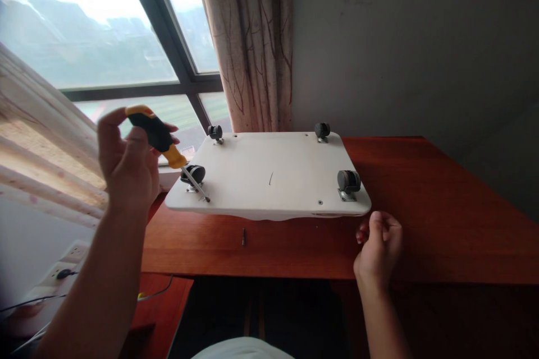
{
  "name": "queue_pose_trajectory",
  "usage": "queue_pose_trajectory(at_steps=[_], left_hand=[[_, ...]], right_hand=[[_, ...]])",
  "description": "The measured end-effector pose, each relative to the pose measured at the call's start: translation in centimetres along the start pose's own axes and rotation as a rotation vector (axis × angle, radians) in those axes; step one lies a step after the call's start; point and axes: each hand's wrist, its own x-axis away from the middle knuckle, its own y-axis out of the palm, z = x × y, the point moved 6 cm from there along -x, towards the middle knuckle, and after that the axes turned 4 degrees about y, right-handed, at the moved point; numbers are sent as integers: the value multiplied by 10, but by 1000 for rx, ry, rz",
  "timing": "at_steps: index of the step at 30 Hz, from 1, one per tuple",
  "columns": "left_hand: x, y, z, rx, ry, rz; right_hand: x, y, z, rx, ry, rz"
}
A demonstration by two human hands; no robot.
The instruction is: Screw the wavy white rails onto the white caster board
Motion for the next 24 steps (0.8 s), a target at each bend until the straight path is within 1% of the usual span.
queue_pose_trajectory(at_steps=[2,4,7,9,11,13,15,18,20,22,24], left_hand=[[0,3,2,22,-12,-17],[0,8,5,44,-2,-42],[-1,11,10,40,70,-62],[-2,11,13,-12,133,-48],[-3,8,15,-66,164,-21],[-4,6,15,-76,148,-2],[-4,7,15,-33,114,-6],[-3,14,17,28,73,-59],[-4,17,19,23,78,-90],[-6,15,20,-40,126,-68],[-8,10,22,-130,178,-4]], right_hand=[[-9,3,2,14,-25,12],[-11,7,5,12,-32,4],[-9,10,6,1,-49,-3],[-6,10,6,2,-61,-2],[-5,9,5,22,-66,0],[-4,8,5,55,-67,0],[-2,7,5,76,-74,6],[0,4,6,74,-78,26],[0,3,8,78,-65,37],[1,2,9,88,-51,43],[0,2,10,93,-43,46]])
